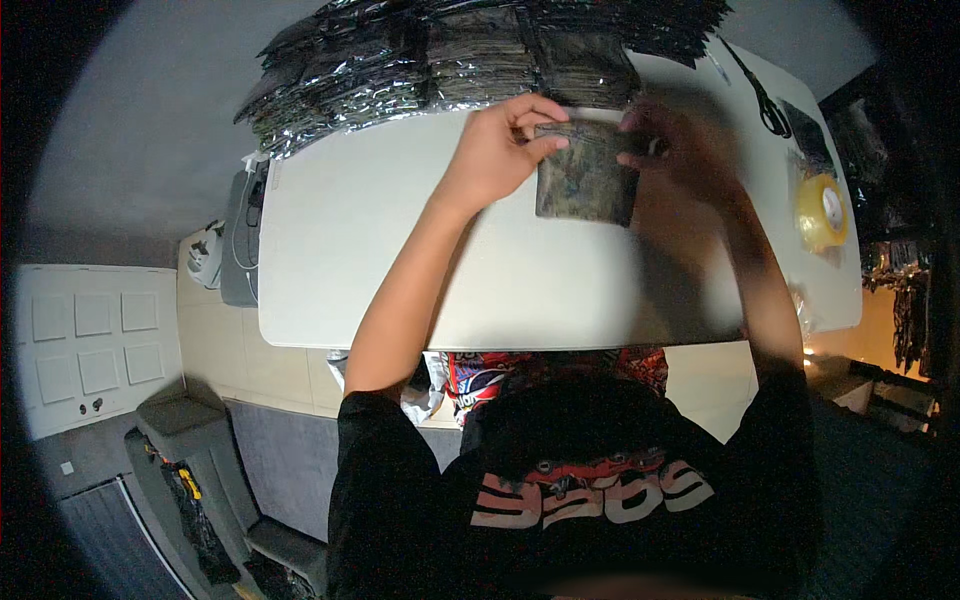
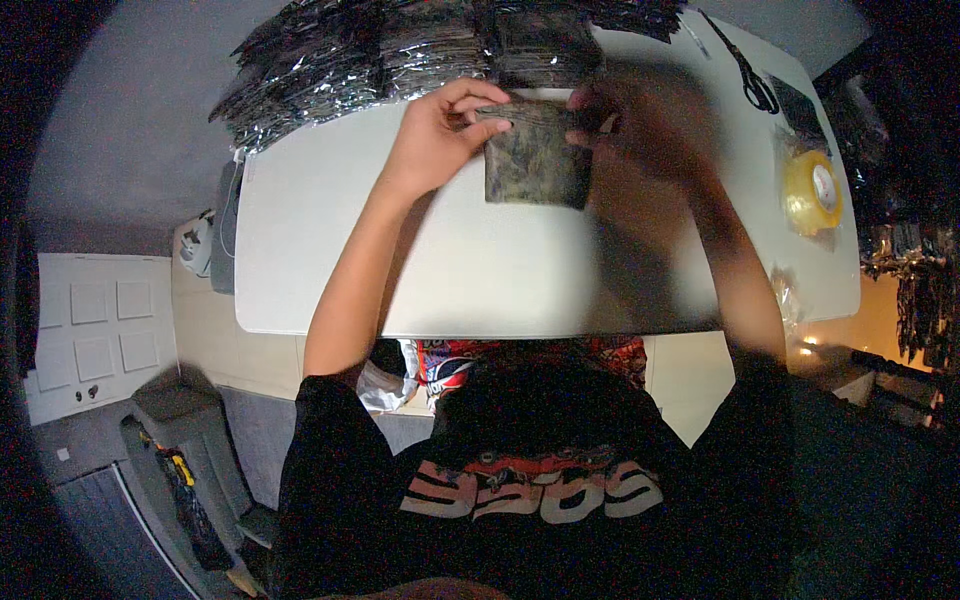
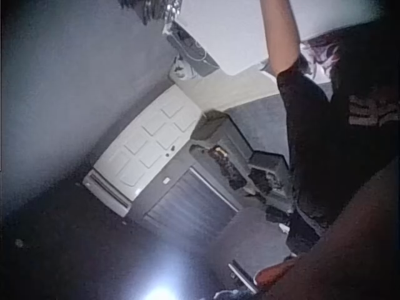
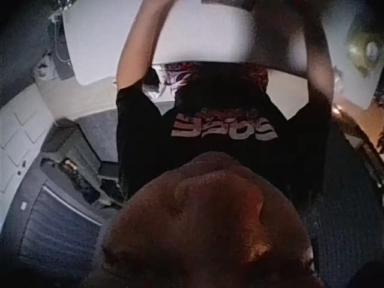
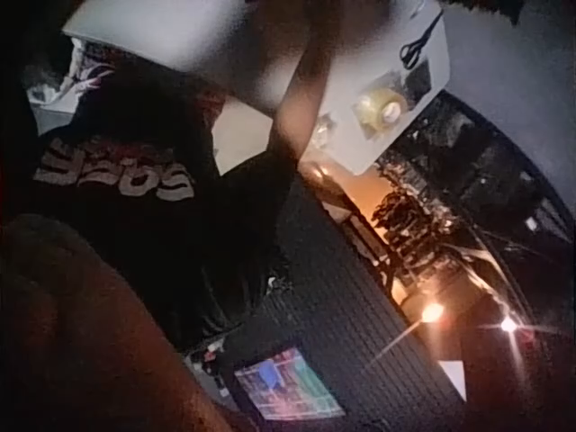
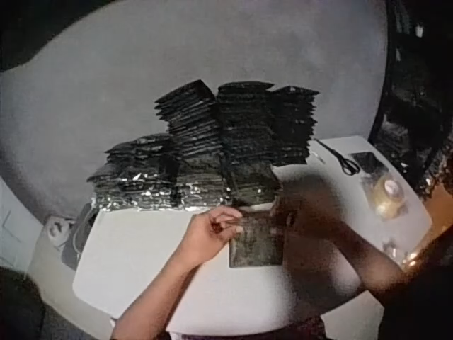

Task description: Folding camouflage fabric items and placing them in plastic bags.

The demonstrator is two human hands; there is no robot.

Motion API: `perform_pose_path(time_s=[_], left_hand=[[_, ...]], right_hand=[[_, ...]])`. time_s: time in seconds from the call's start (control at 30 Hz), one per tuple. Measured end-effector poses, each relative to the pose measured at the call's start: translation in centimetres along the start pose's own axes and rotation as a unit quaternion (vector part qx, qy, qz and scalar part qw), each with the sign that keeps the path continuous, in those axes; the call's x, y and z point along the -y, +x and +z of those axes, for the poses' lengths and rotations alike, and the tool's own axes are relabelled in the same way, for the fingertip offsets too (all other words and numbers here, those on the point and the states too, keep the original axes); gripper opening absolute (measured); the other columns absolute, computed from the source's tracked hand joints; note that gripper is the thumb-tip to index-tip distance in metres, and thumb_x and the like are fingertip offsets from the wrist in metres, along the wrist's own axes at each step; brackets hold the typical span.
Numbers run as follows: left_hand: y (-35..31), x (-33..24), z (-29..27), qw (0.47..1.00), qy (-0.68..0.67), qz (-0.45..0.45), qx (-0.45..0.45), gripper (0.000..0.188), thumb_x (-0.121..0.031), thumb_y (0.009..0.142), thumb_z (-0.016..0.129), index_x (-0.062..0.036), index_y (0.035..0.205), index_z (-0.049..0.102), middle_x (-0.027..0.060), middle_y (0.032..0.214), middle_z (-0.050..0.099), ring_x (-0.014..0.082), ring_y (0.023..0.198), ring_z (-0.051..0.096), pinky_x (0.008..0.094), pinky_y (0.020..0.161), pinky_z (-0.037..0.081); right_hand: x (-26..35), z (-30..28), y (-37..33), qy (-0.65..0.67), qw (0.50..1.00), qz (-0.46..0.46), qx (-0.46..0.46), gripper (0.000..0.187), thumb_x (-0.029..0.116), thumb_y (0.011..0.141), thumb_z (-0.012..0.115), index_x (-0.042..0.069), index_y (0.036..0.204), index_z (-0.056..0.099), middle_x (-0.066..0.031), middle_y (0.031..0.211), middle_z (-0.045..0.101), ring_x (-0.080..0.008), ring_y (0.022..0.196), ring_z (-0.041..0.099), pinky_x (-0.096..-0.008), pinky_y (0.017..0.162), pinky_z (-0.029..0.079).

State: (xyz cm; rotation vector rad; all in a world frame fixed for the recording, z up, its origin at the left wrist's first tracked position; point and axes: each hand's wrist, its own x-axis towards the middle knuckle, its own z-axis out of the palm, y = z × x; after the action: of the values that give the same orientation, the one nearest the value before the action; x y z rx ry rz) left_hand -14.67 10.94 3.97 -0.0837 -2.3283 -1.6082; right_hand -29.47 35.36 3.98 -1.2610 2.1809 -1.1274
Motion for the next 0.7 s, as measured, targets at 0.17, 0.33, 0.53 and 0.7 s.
perform_pose_path(time_s=[0.17, 0.33, 0.53, 0.7], left_hand=[[-0.2, -2.4, -3.0, 0.994, 0.064, 0.088, -0.019, 0.033, 0.001, 0.080, 0.084, -0.0039, 0.112, 0.078, 0.0081, 0.118, 0.077, 0.0149, 0.104, 0.073, 0.0302, 0.094, 0.055], [-1.4, -3.4, -5.4, 0.975, 0.115, 0.068, 0.178, 0.033, -0.006, 0.077, 0.089, -0.0028, 0.109, 0.079, 0.0089, 0.107, 0.079, 0.0171, 0.099, 0.074, 0.0317, 0.095, 0.056], [-0.7, -1.0, -4.2, 0.992, 0.084, -0.024, 0.090, 0.024, -0.012, 0.089, 0.082, -0.0020, 0.110, 0.079, 0.0094, 0.101, 0.080, 0.0138, 0.092, 0.073, 0.0322, 0.082, 0.058], [-0.3, 1.3, -1.5, 0.970, 0.230, 0.078, 0.009, 0.027, -0.019, 0.098, 0.067, -0.0020, 0.119, 0.073, 0.0204, 0.114, 0.073, 0.0411, 0.106, 0.068, 0.0428, 0.094, 0.054]], right_hand=[[2.8, 0.1, -0.1, -0.127, 0.970, -0.115, -0.173, 0.030, 0.004, 0.082, 0.082, 0.010, 0.108, 0.067, -0.0038, 0.119, 0.068, -0.0196, 0.109, 0.066, -0.0358, 0.096, 0.055], [3.3, 2.6, -2.9, -0.309, 0.916, -0.231, -0.112, 0.033, 0.005, 0.074, 0.079, 0.007, 0.105, 0.068, -0.0125, 0.109, 0.067, -0.0334, 0.105, 0.065, -0.0426, 0.095, 0.053], [2.4, 2.2, -4.1, -0.221, 0.956, -0.194, 0.019, 0.022, 0.001, 0.081, 0.071, 0.007, 0.102, 0.067, -0.0144, 0.110, 0.066, -0.0357, 0.107, 0.064, -0.0464, 0.093, 0.052], [3.0, 2.4, -1.0, -0.130, 0.980, -0.127, -0.075, 0.014, 0.003, 0.090, 0.069, 0.003, 0.104, 0.067, -0.0161, 0.099, 0.068, -0.0340, 0.093, 0.067, -0.0444, 0.084, 0.054]])
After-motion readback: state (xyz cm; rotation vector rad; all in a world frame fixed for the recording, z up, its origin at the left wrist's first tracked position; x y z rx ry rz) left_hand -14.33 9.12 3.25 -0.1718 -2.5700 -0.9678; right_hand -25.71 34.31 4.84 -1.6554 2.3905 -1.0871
